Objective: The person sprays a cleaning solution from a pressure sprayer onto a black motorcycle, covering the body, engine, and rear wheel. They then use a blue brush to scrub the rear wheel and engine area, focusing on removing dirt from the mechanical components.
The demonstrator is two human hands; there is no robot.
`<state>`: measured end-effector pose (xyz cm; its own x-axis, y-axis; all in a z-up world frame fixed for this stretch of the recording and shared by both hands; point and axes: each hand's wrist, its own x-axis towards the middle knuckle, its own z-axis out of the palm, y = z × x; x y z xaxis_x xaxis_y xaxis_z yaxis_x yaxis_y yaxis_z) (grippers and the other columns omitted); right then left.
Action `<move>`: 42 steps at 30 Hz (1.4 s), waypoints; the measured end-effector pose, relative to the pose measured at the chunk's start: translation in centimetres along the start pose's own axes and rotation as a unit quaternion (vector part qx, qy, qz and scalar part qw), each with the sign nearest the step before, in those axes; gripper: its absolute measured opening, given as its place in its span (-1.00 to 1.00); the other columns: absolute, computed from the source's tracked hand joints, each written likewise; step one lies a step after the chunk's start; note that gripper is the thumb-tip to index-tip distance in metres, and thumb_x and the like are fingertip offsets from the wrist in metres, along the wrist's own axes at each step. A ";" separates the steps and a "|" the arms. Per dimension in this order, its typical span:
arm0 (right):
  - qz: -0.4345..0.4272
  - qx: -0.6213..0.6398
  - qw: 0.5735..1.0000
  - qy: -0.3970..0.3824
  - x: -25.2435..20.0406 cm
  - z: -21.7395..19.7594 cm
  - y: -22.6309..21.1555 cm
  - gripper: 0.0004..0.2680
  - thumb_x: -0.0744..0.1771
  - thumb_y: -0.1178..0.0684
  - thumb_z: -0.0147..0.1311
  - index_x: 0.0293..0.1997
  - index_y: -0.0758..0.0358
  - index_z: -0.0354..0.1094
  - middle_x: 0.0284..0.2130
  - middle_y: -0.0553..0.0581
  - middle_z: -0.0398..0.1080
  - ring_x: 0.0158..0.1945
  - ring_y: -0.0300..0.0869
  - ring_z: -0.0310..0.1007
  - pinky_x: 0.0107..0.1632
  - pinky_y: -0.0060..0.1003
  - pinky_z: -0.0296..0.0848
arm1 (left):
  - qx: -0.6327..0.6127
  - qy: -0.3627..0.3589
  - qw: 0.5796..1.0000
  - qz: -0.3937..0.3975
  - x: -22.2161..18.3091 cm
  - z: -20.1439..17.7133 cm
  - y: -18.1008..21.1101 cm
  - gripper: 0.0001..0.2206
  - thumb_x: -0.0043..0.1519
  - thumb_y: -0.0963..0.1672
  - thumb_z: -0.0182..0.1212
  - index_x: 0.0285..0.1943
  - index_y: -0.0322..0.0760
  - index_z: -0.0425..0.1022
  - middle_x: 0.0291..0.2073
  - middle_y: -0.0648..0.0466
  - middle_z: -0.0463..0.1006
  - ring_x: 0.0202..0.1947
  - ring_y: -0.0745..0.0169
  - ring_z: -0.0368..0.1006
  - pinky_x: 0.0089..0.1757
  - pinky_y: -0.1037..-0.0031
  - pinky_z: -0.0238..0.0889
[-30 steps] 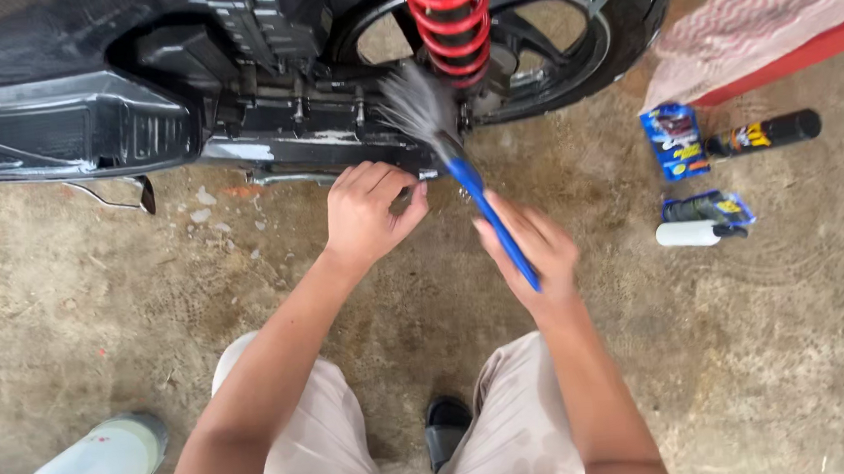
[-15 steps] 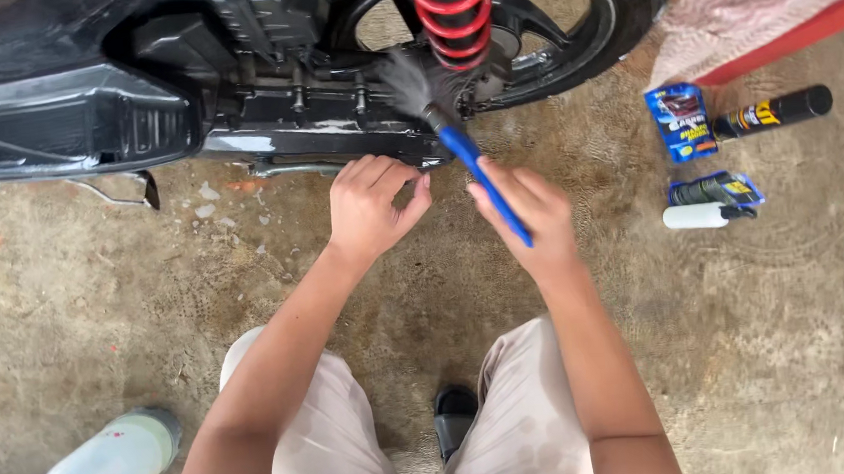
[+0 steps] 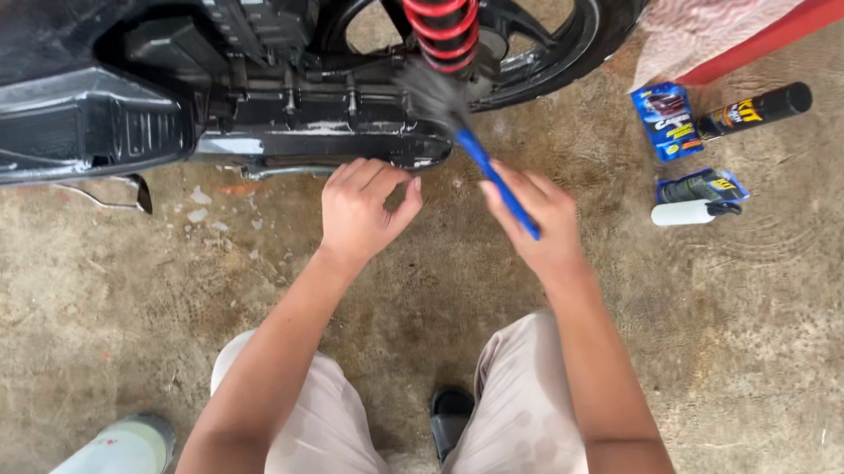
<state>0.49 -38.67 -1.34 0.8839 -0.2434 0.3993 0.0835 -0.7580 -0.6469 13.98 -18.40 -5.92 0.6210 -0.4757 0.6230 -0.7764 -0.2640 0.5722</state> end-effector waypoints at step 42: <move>0.342 0.373 0.831 0.231 0.3 0.8 2.4 -0.80 0.42 0.05 0.05 0.02 0.44 0.37 -0.32 0.32 0.52 -0.34 -0.01 0.60 -0.21 -0.12 0.68 | 0.006 0.043 0.999 -0.003 -0.7 -3.4 -0.8 -0.85 0.13 -0.15 0.39 -0.44 -0.22 0.50 -0.49 0.11 0.48 -0.46 0.10 0.42 -0.35 0.33 0.24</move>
